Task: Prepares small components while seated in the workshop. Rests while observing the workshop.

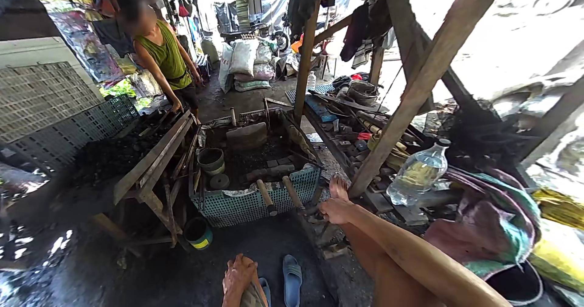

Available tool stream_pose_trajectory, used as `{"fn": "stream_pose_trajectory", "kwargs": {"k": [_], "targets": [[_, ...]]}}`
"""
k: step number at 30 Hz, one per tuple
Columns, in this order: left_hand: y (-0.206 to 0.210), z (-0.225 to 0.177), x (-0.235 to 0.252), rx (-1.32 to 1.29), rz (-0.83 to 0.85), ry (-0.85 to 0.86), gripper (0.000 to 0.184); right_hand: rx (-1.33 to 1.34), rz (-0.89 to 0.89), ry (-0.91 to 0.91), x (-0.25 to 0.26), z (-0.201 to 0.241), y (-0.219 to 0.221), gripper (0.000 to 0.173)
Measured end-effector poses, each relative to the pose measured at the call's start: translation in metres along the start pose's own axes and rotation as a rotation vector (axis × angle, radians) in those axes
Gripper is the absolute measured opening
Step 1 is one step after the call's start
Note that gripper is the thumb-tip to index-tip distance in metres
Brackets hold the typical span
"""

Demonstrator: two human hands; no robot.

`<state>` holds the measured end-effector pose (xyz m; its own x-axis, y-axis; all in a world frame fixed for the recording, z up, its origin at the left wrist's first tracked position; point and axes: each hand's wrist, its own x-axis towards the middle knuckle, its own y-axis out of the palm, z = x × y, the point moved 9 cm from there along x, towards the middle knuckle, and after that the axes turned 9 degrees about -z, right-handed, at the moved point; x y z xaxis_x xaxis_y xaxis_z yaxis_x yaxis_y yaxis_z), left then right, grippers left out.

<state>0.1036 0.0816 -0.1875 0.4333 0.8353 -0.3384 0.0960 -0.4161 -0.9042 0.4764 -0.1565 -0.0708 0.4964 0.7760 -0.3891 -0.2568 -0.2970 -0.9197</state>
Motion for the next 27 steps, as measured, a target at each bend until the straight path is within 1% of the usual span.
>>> {"fn": "stream_pose_trajectory", "kwargs": {"k": [4,17,27], "targets": [[-0.0028,-0.0012,-0.0021,-0.011,-0.006,0.002,0.085,0.006,-0.018,-0.007,-0.0015,0.0004,-0.0019,0.036],[-0.0005,0.0001,0.0011,-0.014,-0.001,0.006,0.084,0.003,0.027,0.008,-0.0052,0.0035,-0.0049,0.041],[-0.0023,0.0,-0.0007,-0.019,0.002,0.001,0.084,-0.006,0.019,0.006,-0.0022,0.0017,-0.0015,0.035]]}}
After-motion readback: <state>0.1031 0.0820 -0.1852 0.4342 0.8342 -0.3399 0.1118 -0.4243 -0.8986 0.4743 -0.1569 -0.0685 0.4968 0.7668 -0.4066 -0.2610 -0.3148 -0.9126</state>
